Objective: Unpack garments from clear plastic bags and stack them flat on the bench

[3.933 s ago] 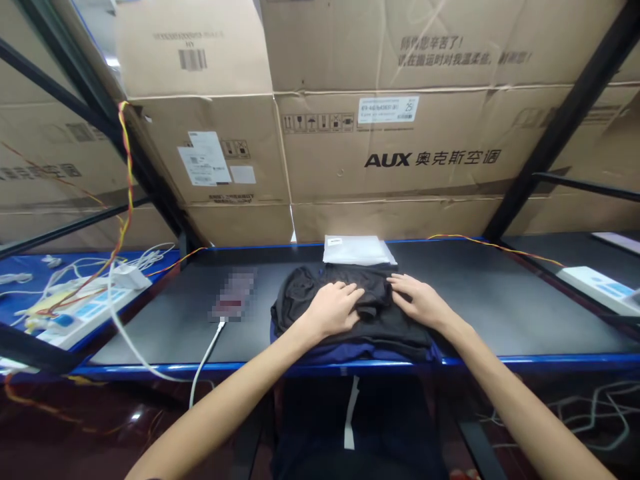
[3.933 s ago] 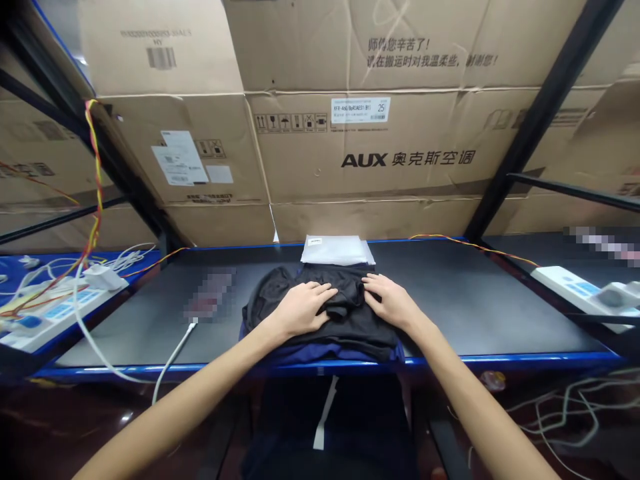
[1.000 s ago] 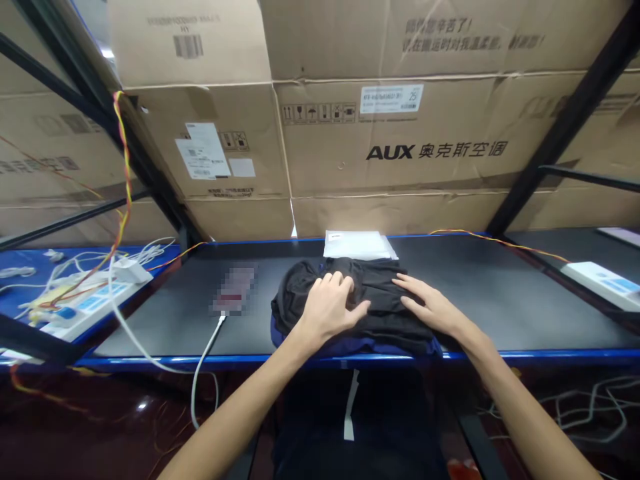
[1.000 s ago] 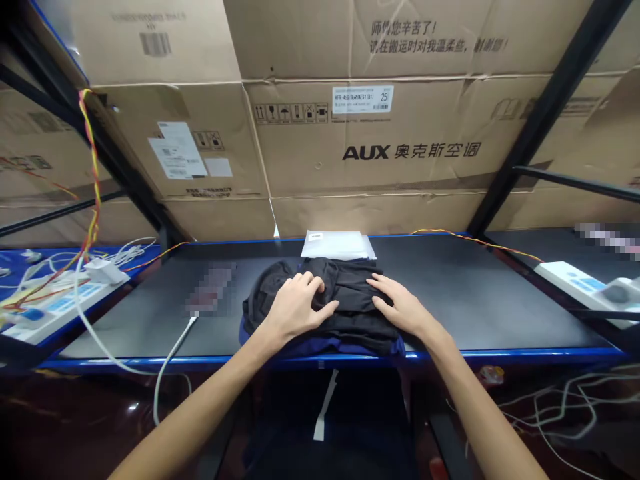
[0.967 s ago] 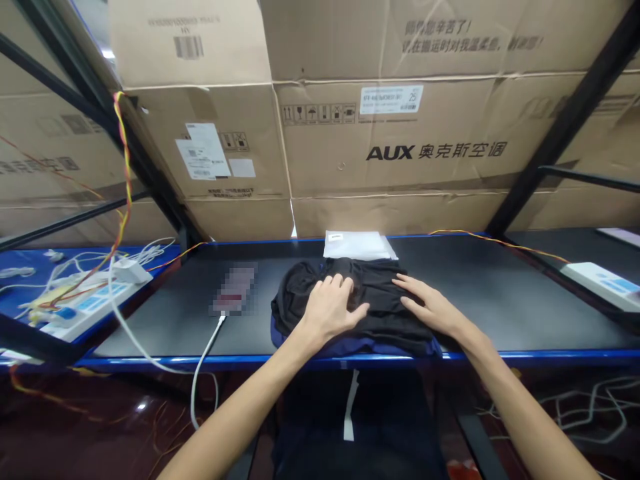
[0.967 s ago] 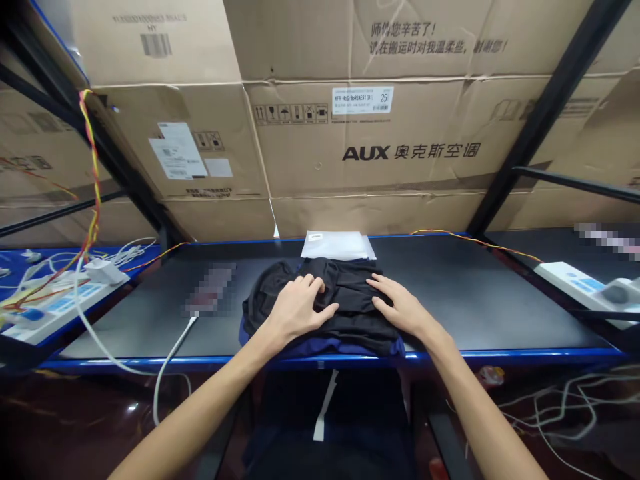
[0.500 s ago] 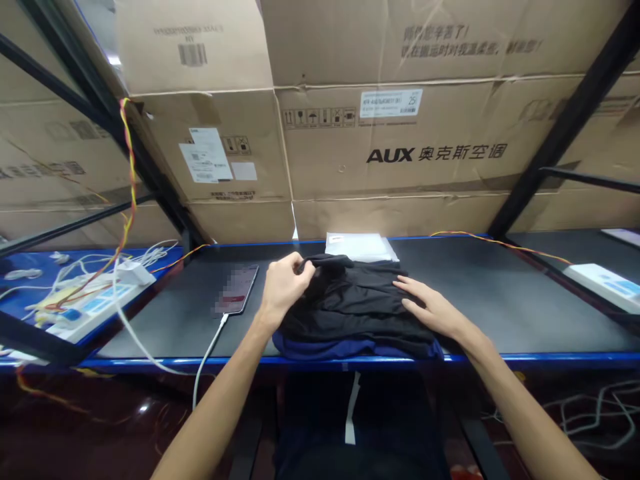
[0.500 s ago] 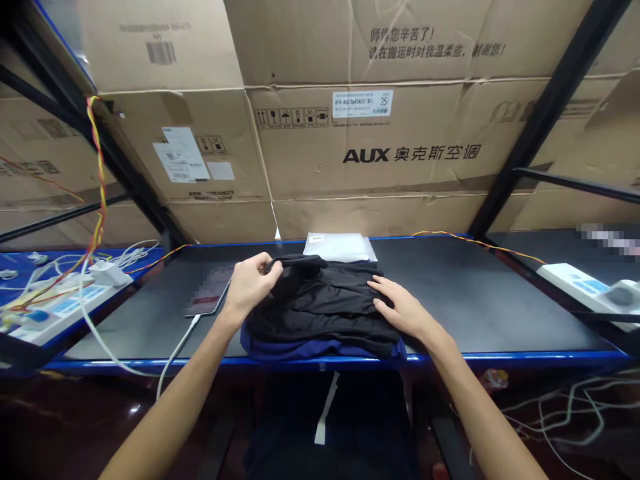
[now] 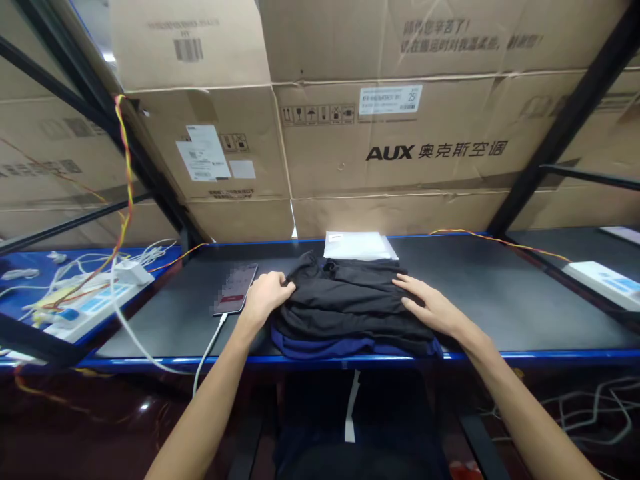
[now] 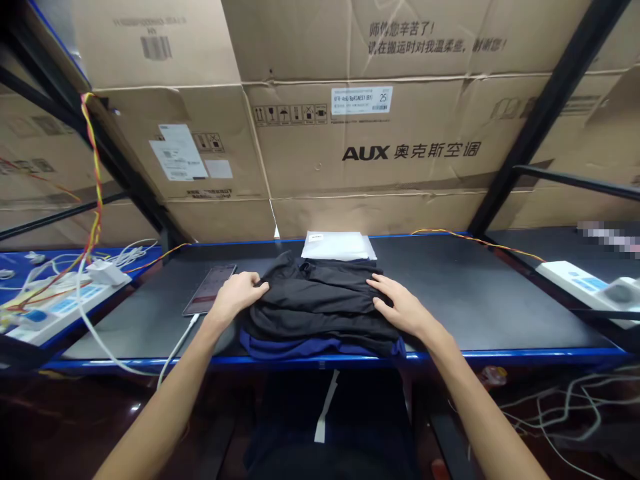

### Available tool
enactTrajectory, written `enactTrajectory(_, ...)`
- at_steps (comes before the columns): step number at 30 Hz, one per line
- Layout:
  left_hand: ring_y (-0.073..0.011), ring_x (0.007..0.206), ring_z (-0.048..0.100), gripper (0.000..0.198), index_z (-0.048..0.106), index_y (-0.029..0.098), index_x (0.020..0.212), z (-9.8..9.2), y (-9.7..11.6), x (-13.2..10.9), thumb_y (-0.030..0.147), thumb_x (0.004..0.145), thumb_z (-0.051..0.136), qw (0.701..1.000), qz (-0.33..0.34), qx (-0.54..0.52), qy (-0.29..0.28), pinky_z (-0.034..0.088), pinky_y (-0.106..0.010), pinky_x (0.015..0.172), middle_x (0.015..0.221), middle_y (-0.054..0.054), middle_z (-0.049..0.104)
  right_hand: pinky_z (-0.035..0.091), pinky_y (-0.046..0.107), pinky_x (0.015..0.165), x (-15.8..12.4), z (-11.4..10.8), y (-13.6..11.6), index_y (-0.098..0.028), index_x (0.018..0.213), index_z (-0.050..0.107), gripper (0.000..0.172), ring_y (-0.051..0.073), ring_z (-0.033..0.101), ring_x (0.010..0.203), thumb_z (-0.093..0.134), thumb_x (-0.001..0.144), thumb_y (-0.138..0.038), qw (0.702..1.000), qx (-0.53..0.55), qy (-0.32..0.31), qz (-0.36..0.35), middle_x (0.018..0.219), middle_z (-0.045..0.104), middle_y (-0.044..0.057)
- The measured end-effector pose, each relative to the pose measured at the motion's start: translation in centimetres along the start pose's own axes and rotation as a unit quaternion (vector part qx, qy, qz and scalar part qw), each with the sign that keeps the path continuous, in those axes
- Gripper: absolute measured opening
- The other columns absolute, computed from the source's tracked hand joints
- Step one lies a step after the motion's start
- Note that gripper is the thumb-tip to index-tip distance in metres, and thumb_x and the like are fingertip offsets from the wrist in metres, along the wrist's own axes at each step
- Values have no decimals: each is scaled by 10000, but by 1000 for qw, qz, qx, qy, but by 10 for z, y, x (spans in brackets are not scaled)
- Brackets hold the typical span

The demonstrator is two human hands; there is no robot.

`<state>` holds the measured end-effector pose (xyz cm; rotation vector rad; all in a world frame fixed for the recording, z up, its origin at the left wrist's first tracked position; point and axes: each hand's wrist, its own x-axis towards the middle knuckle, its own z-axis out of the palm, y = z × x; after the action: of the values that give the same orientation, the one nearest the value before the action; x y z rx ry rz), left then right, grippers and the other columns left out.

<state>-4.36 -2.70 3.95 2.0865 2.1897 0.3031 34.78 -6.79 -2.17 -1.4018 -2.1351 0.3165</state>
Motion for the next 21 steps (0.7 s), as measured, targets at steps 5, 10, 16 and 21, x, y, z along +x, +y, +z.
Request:
enactTrajectory(5,-243,899,636,162,579,231,917,-6,3,-2,370,833,576,988,72,-39,133,462,-309,730,973,-56,682,366,543,1138,1,-1,-4,-252,1323,609,449,292,460,1364,525,898,-371,999,-6,38,-28,1439,547,92)
enactTrajectory(10,-214,995,627,162,656,228,965,0,9,0,320,889,547,948,271,-126,113,485,-324,903,1044,-33,696,378,544,1134,1,-5,-18,-268,1095,729,269,291,527,1300,551,915,-357,990,12,114,-85,1294,663,68)
enactTrajectory(16,-246,1082,630,351,655,197,1207,14,12,5,286,881,559,943,305,-134,20,472,-376,992,1178,-76,681,455,532,1071,-1,-3,-23,-250,1042,738,269,313,534,1289,639,866,-429,996,12,59,-69,1297,657,94)
enactTrajectory(21,-219,944,645,206,731,201,997,9,12,3,238,852,589,934,309,-172,47,498,-345,885,994,-57,691,453,514,1075,0,-4,-25,-257,932,714,146,292,536,1288,610,886,-350,991,33,91,-98,1260,676,75)
